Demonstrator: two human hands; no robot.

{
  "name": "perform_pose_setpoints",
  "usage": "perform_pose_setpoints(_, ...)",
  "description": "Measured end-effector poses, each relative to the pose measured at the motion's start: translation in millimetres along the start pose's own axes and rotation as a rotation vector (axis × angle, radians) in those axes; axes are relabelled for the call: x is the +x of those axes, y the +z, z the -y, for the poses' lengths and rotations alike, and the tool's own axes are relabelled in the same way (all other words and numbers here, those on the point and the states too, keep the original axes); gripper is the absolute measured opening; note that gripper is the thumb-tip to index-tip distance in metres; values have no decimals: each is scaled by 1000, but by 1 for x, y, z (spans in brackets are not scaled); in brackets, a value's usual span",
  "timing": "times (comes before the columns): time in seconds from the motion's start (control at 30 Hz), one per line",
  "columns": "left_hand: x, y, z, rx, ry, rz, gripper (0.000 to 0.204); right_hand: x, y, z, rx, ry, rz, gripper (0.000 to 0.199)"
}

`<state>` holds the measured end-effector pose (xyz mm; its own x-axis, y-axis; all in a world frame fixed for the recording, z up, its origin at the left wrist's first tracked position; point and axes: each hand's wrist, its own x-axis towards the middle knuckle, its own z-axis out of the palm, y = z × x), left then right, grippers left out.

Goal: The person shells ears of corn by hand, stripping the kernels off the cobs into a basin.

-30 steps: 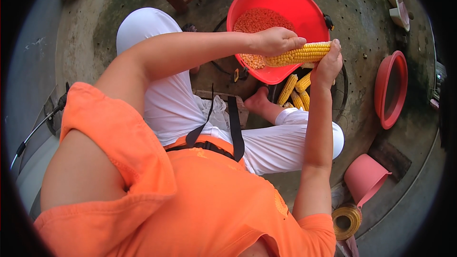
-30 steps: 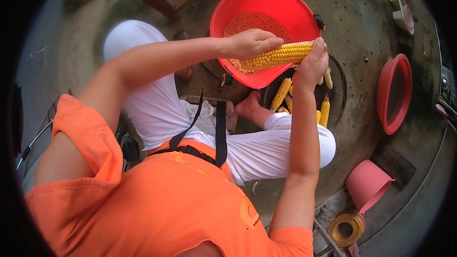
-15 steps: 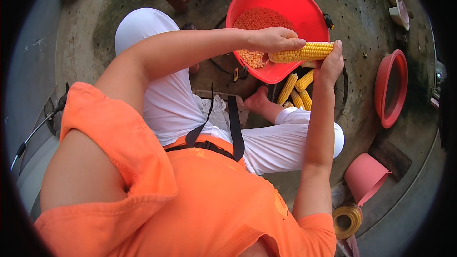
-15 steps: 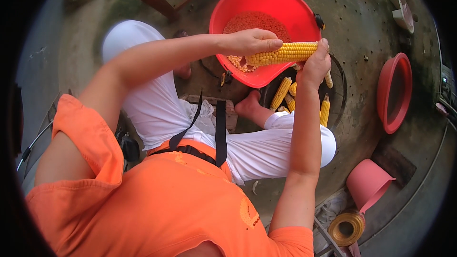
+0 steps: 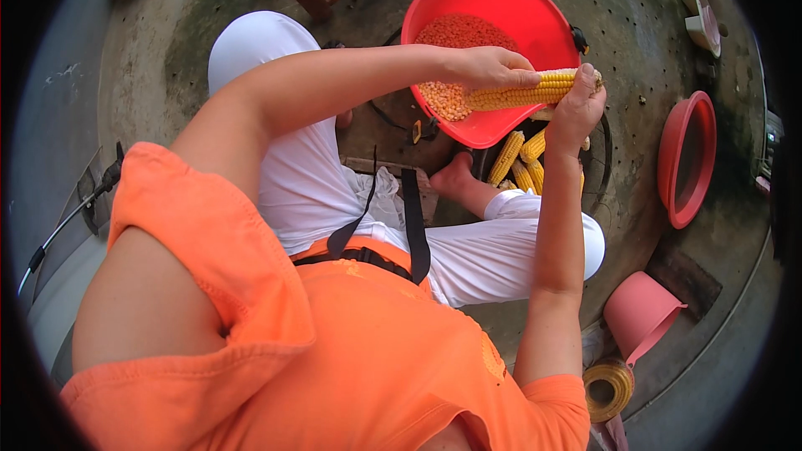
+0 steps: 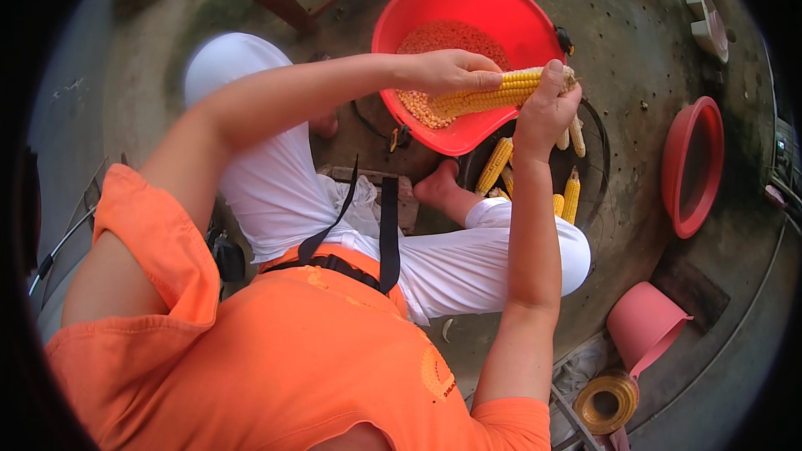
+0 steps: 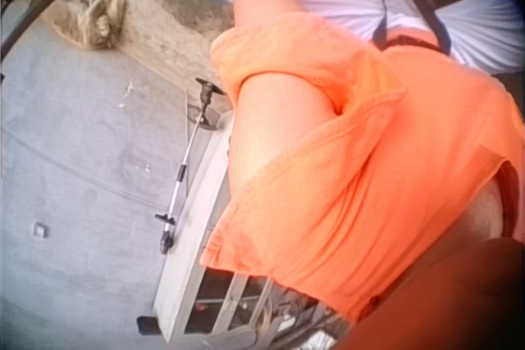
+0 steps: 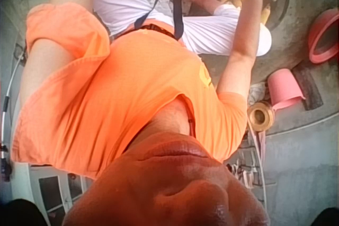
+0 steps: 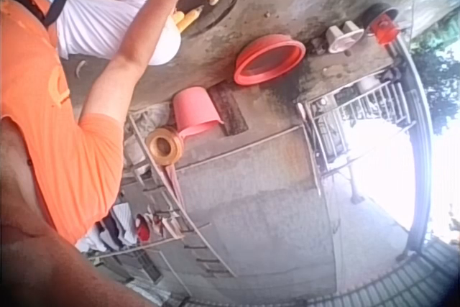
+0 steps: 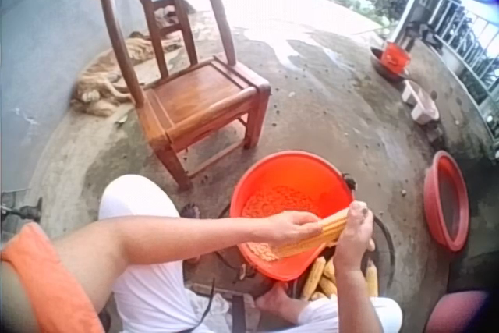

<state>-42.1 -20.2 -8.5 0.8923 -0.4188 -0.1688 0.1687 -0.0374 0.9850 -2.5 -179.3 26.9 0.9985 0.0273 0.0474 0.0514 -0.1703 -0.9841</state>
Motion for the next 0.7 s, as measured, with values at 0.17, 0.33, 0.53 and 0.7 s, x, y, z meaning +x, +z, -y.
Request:
perform_pose_setpoints(0.17,1,2,3,-22,42,-98,46,-1,4,3,71,151,33,39)
perform_pose_setpoints(0.33,11,-5,0,-284,-79,-192,46,6,14,12,112,65,34,38)
perform_pose_setpoints(0.53,24,2,-10,-590,-97,-95,49,30,4,2,136,202,150,43)
perform_pose_setpoints(0.7,27,-5,12,-843,-18,-220,40,-14,18,-4,50,436,228,67)
